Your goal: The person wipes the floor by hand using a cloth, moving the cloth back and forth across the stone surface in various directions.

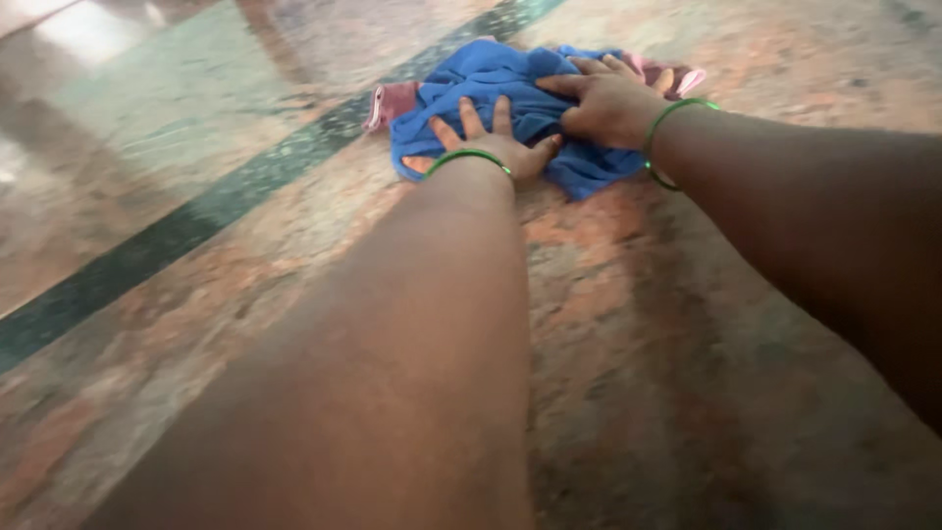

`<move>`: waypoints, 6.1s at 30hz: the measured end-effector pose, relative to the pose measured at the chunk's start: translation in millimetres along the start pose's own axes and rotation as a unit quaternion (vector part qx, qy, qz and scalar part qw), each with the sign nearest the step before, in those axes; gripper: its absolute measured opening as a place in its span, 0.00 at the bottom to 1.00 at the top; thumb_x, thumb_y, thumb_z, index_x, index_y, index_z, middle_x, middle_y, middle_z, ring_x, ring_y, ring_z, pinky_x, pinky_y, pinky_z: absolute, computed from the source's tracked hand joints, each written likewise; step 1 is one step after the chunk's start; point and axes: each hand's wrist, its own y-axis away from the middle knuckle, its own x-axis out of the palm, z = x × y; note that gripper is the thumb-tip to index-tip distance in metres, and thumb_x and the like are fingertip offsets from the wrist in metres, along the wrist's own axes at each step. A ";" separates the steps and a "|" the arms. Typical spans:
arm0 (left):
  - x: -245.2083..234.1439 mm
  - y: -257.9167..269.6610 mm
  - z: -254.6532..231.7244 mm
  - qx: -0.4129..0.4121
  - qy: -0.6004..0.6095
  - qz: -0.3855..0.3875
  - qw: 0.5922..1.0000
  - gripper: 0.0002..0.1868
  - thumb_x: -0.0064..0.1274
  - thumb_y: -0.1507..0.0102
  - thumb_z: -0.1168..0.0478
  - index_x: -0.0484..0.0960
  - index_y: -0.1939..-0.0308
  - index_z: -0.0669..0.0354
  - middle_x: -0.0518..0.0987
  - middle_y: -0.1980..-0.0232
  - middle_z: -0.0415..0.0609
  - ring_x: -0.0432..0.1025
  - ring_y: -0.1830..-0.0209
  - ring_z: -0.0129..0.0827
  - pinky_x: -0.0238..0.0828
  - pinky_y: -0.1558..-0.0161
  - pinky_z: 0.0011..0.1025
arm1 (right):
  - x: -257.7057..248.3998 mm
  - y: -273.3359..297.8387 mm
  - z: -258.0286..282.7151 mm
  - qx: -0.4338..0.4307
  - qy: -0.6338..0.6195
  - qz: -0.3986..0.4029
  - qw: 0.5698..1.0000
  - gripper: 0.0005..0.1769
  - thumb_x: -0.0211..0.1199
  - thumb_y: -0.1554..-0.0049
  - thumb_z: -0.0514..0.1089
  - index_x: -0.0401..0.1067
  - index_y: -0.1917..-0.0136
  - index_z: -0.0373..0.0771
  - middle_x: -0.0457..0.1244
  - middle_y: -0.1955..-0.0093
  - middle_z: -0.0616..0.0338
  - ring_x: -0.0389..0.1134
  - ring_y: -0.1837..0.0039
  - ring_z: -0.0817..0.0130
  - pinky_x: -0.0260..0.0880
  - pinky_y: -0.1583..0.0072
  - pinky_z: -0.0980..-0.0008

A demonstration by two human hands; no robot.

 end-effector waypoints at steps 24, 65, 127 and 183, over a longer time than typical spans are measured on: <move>47.2 106.3 -156.1 0.168 -0.013 0.042 0.985 0.48 0.41 0.39 0.24 0.35 0.21 0.17 0.24 0.15 0.36 0.17 0.16 0.50 0.18 0.31 0.79 | -109.0 182.1 -75.3 0.357 0.126 0.199 0.904 0.48 0.54 0.47 0.61 0.36 0.19 0.84 0.23 0.12 0.70 0.20 0.13 0.46 0.22 0.24 0.24; 129.1 343.4 73.0 0.095 0.051 -0.163 0.981 0.22 0.39 0.32 0.41 0.73 0.40 0.43 0.71 0.35 0.45 0.63 0.30 0.45 0.61 0.37 0.65 | -77.6 333.6 202.2 0.196 0.016 0.425 0.883 0.52 0.48 0.46 0.73 0.28 0.15 0.72 0.18 0.13 0.46 0.12 0.16 0.30 0.16 0.24 0.23; 67.5 151.9 58.1 0.013 0.063 -0.126 0.990 0.32 0.32 0.32 0.44 0.55 0.22 0.34 0.40 0.15 0.37 0.32 0.15 0.38 0.24 0.25 0.67 | -8.6 159.9 154.8 0.136 -0.001 0.127 0.983 0.38 0.46 0.43 0.64 0.50 0.20 0.68 0.34 0.13 0.57 0.28 0.13 0.54 0.26 0.21 0.40; 12.8 48.6 118.9 0.004 0.076 -0.150 0.986 0.33 0.27 0.31 0.40 0.53 0.21 0.38 0.42 0.16 0.41 0.34 0.16 0.44 0.22 0.30 0.76 | 40.3 21.6 165.6 0.016 0.024 -0.032 0.999 0.33 0.51 0.44 0.56 0.64 0.26 0.52 0.53 0.22 0.46 0.50 0.20 0.49 0.45 0.26 0.40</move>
